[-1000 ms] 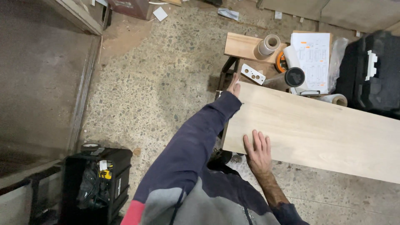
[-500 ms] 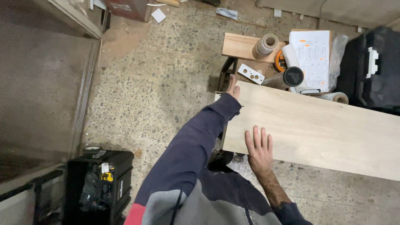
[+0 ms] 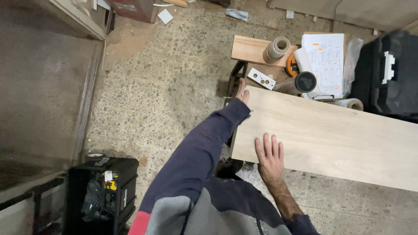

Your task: Ironing edge banding onto the edge of a wooden board to seal and finish it.

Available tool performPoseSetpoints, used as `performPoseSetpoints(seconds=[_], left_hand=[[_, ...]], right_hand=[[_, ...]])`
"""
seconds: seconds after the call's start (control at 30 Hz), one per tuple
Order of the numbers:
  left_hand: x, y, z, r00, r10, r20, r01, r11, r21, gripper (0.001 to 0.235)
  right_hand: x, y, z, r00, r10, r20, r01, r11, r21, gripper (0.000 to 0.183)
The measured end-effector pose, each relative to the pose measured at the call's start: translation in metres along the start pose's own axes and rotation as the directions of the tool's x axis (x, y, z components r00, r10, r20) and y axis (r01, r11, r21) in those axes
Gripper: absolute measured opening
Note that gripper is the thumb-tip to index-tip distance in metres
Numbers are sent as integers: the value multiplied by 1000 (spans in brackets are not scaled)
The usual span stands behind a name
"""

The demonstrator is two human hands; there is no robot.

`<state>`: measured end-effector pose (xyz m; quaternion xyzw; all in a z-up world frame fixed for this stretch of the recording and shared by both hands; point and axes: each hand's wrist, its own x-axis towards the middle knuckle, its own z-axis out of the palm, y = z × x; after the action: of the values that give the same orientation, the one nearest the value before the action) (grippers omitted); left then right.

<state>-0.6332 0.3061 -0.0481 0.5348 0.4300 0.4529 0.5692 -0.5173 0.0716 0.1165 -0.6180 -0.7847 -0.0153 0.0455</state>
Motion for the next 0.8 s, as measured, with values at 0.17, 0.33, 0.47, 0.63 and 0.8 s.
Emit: performPoseSetpoints(seconds=[0.17,0.33,0.47,0.63,0.8], left_hand=[[-95,-6,-7,993,115,30,-118,988,104,66],[-182,12,-11,993,71,99,-86,984,155,79],[-79,0,-1,992,115,57,-113,993,-41,74],[-9,-7,6,999,51,6,-52,998,39,65],[-163,36,-11,973,197,123,-219,956,197,88]], right_hand=[[4,0,-5,1000,-16,-2,17,999,47,77],[1,-1,-7,1000,-1,-9,2,999,49,75],[7,0,-7,1000,0,22,-1,1000,29,78],[7,-3,-16,999,-13,52,8,996,92,80],[4,1,-7,999,-6,50,5,1000,27,76]])
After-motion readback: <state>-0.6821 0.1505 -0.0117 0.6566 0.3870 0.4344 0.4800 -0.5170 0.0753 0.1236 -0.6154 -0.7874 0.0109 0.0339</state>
